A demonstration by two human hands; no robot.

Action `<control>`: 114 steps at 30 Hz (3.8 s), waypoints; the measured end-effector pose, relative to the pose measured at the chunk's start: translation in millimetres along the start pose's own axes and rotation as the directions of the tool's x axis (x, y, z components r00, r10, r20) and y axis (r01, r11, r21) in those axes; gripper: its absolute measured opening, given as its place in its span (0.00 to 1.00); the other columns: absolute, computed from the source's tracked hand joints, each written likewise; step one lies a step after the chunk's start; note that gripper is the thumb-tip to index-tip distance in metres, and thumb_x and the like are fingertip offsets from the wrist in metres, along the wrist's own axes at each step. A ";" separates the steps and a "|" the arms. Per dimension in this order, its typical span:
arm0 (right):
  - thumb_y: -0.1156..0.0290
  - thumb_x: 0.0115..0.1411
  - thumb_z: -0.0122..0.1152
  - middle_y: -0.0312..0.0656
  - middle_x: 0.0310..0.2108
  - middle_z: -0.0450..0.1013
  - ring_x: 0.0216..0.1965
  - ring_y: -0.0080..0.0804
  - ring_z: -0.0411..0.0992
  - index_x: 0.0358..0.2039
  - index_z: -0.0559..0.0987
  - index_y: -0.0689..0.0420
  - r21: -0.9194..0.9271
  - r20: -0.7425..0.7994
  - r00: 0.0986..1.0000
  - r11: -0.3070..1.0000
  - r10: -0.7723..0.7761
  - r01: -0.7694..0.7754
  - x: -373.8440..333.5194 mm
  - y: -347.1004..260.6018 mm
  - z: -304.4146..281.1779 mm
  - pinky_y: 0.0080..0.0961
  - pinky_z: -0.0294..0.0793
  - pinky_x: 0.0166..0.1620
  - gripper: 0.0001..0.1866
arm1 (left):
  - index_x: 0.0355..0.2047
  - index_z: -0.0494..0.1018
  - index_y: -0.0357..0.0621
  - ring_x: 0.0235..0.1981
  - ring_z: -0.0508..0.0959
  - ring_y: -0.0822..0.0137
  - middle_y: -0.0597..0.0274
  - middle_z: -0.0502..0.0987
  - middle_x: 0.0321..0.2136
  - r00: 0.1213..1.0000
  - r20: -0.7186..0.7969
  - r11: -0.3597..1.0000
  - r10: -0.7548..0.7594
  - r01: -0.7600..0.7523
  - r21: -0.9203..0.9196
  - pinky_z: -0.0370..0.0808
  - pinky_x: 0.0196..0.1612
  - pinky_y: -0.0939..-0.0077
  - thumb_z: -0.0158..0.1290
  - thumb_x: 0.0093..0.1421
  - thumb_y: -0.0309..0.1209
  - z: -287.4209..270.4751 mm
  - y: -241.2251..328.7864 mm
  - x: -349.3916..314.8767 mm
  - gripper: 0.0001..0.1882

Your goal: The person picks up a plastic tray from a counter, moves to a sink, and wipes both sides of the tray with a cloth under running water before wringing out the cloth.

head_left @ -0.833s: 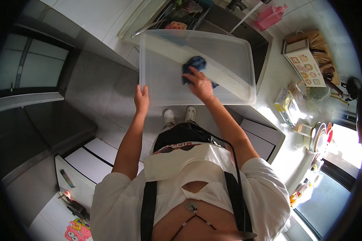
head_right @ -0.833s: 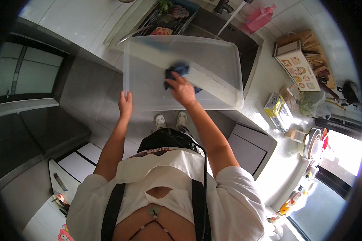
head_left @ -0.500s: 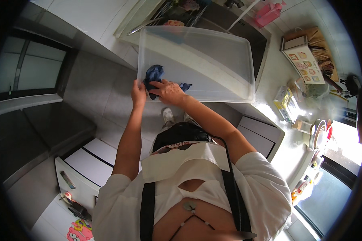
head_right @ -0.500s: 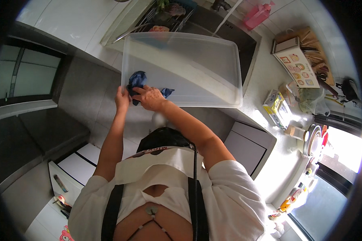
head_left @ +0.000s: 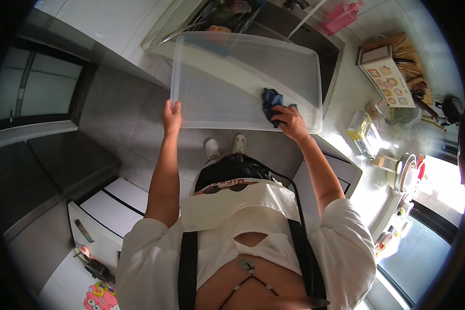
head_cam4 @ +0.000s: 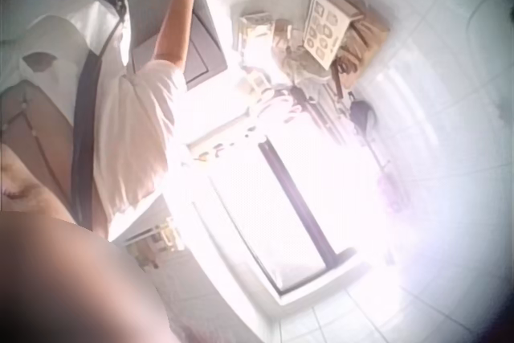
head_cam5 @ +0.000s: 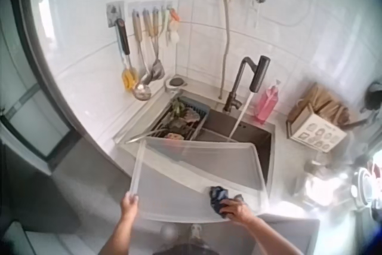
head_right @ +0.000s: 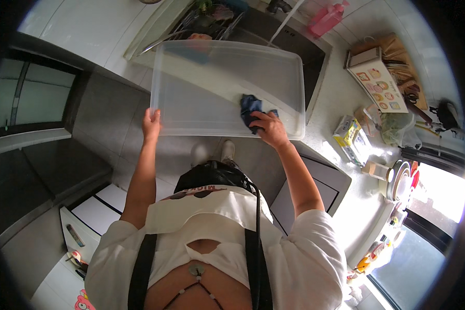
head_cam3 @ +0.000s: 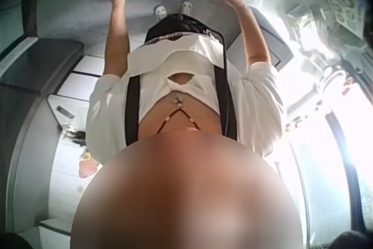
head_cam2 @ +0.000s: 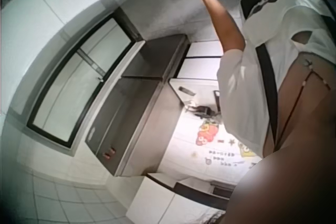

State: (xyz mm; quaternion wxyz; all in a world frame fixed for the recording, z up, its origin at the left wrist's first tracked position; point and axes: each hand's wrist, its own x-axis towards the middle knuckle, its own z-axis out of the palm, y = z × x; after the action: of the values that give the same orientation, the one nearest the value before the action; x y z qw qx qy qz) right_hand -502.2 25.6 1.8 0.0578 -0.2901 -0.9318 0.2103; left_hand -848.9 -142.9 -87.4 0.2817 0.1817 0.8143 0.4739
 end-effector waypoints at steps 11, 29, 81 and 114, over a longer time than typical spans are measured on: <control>0.76 0.40 0.51 0.34 0.47 0.65 0.39 0.39 0.66 0.35 0.75 0.46 -0.083 -0.323 0.892 0.929 0.316 -0.359 -32.9 26.4 -1.7 0.32 0.70 0.40 0.19 | 0.55 0.55 0.54 0.17 0.67 0.76 0.61 0.73 0.26 0.989 0.073 0.988 0.125 -0.131 0.080 0.66 0.18 0.81 0.47 0.56 0.30 -32.7 -4.8 4.9 0.26; 0.69 0.45 0.55 0.39 0.54 0.57 0.48 0.39 0.61 0.47 0.68 0.46 -0.026 -0.124 0.992 1.000 -0.001 -0.003 157.7 -73.5 59.5 0.32 0.66 0.47 0.24 | 0.55 0.55 0.49 0.15 0.65 0.78 0.63 0.72 0.23 0.985 0.117 0.988 0.123 -0.133 0.083 0.64 0.16 0.82 0.47 0.56 0.30 -43.1 -0.3 15.4 0.26; 0.72 0.44 0.49 0.48 0.41 0.68 0.39 0.48 0.68 0.40 0.71 0.55 0.313 -0.504 0.586 0.767 0.634 -0.561 37.2 57.5 -22.0 0.35 0.67 0.42 0.18 | 0.55 0.56 0.50 0.15 0.63 0.79 0.68 0.66 0.17 0.973 -0.003 0.970 0.230 -0.229 0.087 0.62 0.16 0.82 0.48 0.56 0.31 -25.0 -26.1 25.4 0.26; 0.74 0.48 0.49 0.38 0.54 0.56 0.45 0.39 0.65 0.48 0.66 0.48 -0.086 0.012 0.990 0.987 -0.138 0.139 266.0 -125.8 77.6 0.31 0.67 0.46 0.24 | 0.52 0.60 0.49 0.19 0.72 0.64 0.52 0.71 0.17 0.974 0.054 0.939 0.221 -0.228 0.259 0.69 0.27 0.73 0.50 0.54 0.29 -17.9 11.9 -27.4 0.23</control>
State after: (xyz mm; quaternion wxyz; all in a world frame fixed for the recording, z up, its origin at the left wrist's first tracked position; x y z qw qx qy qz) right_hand -804.4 54.6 -18.7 0.0569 -0.2262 -0.9581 0.1660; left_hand -838.6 -164.5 -62.1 0.2089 0.3149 0.8406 0.3881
